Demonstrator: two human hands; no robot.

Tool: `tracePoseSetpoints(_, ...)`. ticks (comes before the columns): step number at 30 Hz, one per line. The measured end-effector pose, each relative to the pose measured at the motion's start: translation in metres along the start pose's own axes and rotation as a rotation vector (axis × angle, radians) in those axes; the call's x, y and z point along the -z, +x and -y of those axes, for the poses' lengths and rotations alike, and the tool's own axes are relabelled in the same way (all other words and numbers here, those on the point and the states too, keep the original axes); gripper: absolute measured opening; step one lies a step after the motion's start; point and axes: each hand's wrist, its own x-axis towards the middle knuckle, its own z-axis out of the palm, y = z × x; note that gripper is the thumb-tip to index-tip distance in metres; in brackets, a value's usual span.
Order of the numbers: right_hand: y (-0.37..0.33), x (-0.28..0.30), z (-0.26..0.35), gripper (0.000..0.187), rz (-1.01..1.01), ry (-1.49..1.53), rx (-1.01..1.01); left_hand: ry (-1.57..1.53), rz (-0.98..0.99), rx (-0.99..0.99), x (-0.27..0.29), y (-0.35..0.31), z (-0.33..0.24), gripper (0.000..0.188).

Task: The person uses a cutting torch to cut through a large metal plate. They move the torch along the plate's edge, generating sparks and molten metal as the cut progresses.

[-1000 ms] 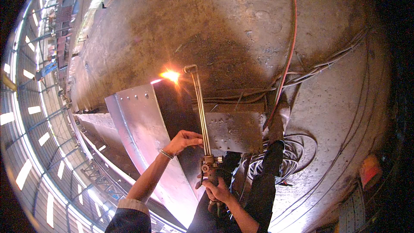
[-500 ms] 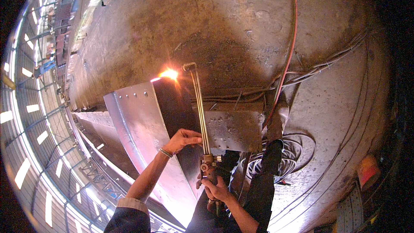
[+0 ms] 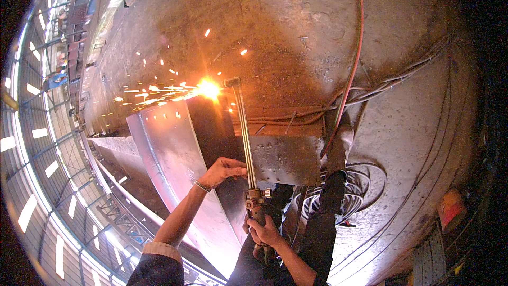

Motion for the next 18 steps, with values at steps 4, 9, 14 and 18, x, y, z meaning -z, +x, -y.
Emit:
tracePoseSetpoints(4,-0.0015,-0.0026,0.0009,0.013,-0.001,-0.013,0.049,-0.002,-0.002,-0.029,-0.0005,-0.0007,-0.0001,0.032)
tracePoseSetpoints(9,-0.0035,-0.0074,0.0011,0.012,0.001,-0.034,0.116,-0.027,0.006,-0.02,0.001,0.0001,0.0027,0.031)
tracePoseSetpoints(14,-0.0028,-0.0027,-0.0013,0.013,0.042,-0.034,0.091,0.019,-0.001,-0.008,0.0055,0.0021,0.0091,0.031)
tracePoseSetpoints(18,-0.002,-0.0022,-0.0049,0.012,0.012,-0.048,0.122,-0.018,0.005,0.014,0.0007,0.0006,0.0003,0.03)
